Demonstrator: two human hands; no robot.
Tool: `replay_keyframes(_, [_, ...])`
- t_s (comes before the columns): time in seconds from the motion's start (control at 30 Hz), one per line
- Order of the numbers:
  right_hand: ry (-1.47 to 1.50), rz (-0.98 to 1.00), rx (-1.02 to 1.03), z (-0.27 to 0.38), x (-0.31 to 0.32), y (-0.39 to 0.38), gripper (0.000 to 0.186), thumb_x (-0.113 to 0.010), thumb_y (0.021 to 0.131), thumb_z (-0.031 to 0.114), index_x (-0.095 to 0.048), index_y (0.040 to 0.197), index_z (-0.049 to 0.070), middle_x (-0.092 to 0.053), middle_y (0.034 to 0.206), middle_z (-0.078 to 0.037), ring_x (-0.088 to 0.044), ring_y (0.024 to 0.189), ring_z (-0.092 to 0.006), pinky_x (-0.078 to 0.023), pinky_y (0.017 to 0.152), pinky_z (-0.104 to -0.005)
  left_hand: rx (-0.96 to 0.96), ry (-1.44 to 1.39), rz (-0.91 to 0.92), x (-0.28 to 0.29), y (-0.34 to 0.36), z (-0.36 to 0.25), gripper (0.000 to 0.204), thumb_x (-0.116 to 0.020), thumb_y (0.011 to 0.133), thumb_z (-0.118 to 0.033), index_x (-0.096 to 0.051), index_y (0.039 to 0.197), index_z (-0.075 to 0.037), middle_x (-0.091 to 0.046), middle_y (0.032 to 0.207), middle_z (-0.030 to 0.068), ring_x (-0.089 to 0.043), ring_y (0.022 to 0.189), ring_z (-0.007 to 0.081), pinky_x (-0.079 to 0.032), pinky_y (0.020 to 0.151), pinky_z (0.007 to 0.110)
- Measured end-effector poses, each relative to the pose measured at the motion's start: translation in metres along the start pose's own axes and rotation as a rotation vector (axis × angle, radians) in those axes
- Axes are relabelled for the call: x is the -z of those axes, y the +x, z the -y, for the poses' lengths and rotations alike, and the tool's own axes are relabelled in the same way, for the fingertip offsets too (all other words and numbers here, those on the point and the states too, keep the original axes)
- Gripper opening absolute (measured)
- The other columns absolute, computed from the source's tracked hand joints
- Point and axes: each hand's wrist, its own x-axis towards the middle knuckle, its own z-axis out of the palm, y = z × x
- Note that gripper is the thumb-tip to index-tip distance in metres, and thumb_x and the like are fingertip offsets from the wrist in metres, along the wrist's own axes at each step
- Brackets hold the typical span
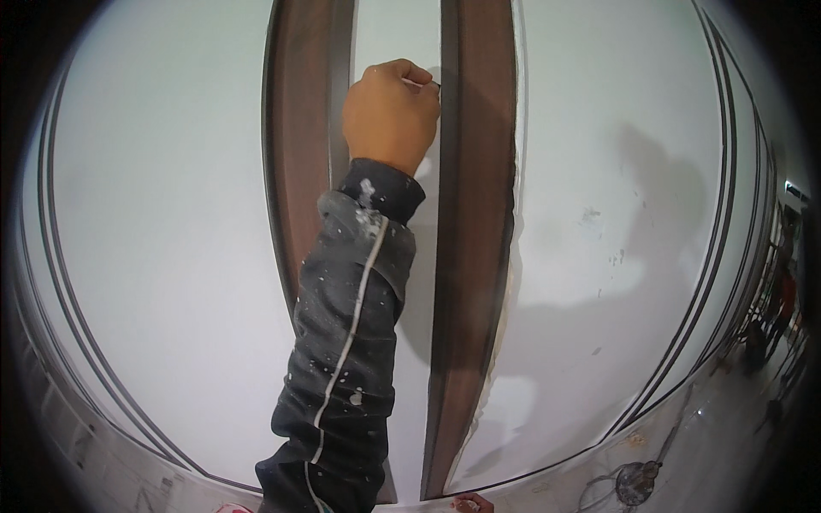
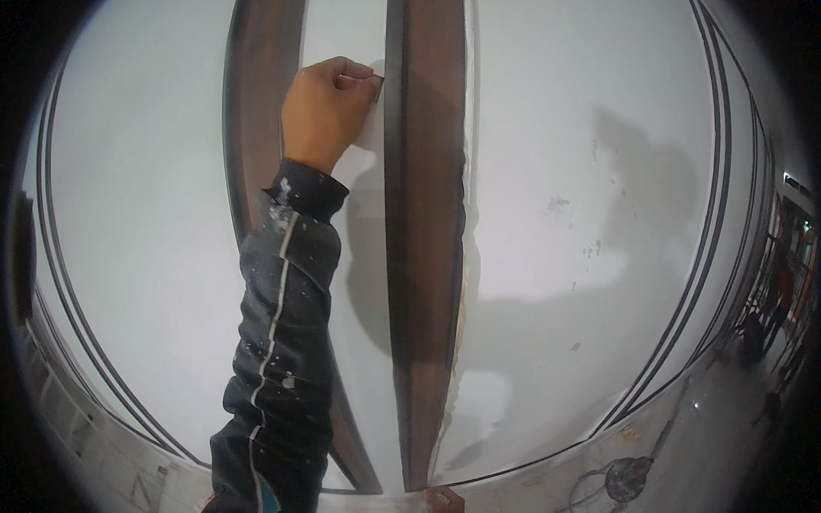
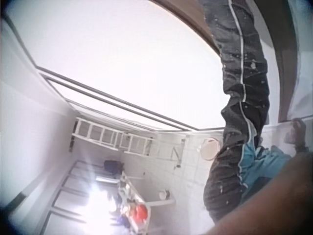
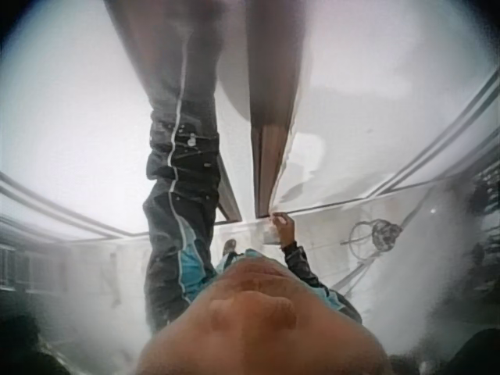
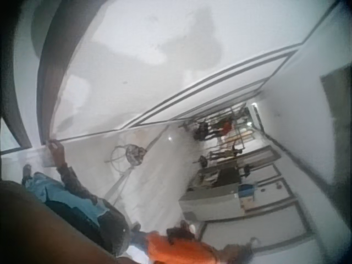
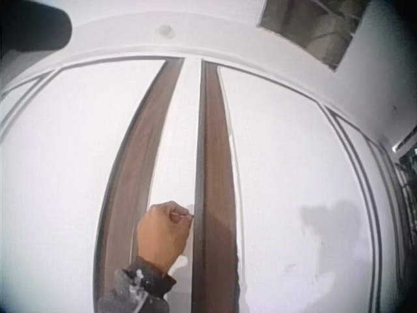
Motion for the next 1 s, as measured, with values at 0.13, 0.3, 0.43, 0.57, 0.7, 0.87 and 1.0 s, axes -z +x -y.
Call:
replay_keyframes(0.13, [0.089,-0.032,0.025,0.003,0.001,-0.004,0.011,-0.069,0.090,0.012,-0.071,0.100,0.006,-0.069,0.085,-0.002,-0.055,0.066,-0.0067,-0.045,0.055,-0.0232,0.077,-0.098,0.065,0.003,0.004,0.004,0.022,-0.074,0.079,-0.022,-0.077,0.092,-0.005,-0.074,0.079,0.0084,-0.070,0.068,0.0187,-0.055,0.067,0.033])
replay_keyframes(0.3, [0.008,-0.052,0.011,0.003,0.002,-0.004,0.012,-0.070,0.090,0.012,-0.071,0.100,0.006,-0.069,0.084,-0.003,-0.056,0.067,-0.0074,-0.045,0.055,-0.0237,0.000,-0.104,-0.013,-0.005,0.002,0.013,0.022,-0.075,0.078,-0.021,-0.077,0.091,-0.004,-0.073,0.076,0.0083,-0.070,0.068,0.0179,-0.054,0.067,0.031])
replay_keyframes(0.43, [0.036,-0.031,-0.040,-0.001,0.000,-0.002,0.014,-0.072,0.089,0.014,-0.070,0.100,0.005,-0.069,0.084,-0.003,-0.057,0.068,-0.0080,-0.046,0.057,-0.0244,0.071,-0.114,0.027,-0.006,0.000,0.006,0.023,-0.075,0.079,-0.021,-0.077,0.092,-0.002,-0.073,0.076,0.0089,-0.070,0.069,0.0178,-0.054,0.068,0.030])
replay_keyframes(0.57, [0.064,-0.048,-0.056,0.005,-0.007,-0.002,0.016,-0.072,0.089,0.014,-0.070,0.101,0.003,-0.069,0.086,-0.003,-0.060,0.072,-0.0094,-0.048,0.060,-0.0252,0.001,-0.144,0.014,-0.004,0.002,0.013,0.023,-0.075,0.079,-0.021,-0.077,0.091,-0.001,-0.074,0.077,0.0093,-0.070,0.069,0.0178,-0.054,0.067,0.030])
replay_keyframes(0.7, [0.058,-0.033,0.057,0.004,-0.007,-0.003,0.015,-0.069,0.090,0.011,-0.069,0.103,0.003,-0.070,0.086,-0.003,-0.062,0.074,-0.0106,-0.050,0.062,-0.0256,0.020,-0.152,0.050,-0.001,0.002,0.012,0.022,-0.074,0.081,-0.020,-0.077,0.092,-0.001,-0.074,0.079,0.0106,-0.071,0.067,0.0181,-0.055,0.066,0.029])
replay_keyframes(0.87, [0.161,-0.037,-0.070,-0.003,-0.002,0.001,0.016,-0.066,0.091,0.010,-0.068,0.105,0.004,-0.070,0.086,-0.004,-0.060,0.068,-0.0099,-0.049,0.057,-0.0247,0.049,-0.146,0.062,0.000,-0.002,0.011,0.022,-0.074,0.082,-0.020,-0.077,0.093,-0.001,-0.074,0.079,0.0115,-0.071,0.067,0.0182,-0.055,0.066,0.028])
replay_keyframes(1.0, [0.133,-0.034,0.002,-0.004,0.001,0.003,0.017,-0.067,0.091,0.012,-0.067,0.106,0.005,-0.069,0.085,-0.004,-0.059,0.063,-0.0092,-0.048,0.051,-0.0238,0.033,-0.151,0.050,0.000,-0.005,0.010,0.022,-0.075,0.082,-0.020,-0.077,0.093,-0.001,-0.074,0.079,0.0116,-0.071,0.067,0.0181,-0.056,0.066,0.029])
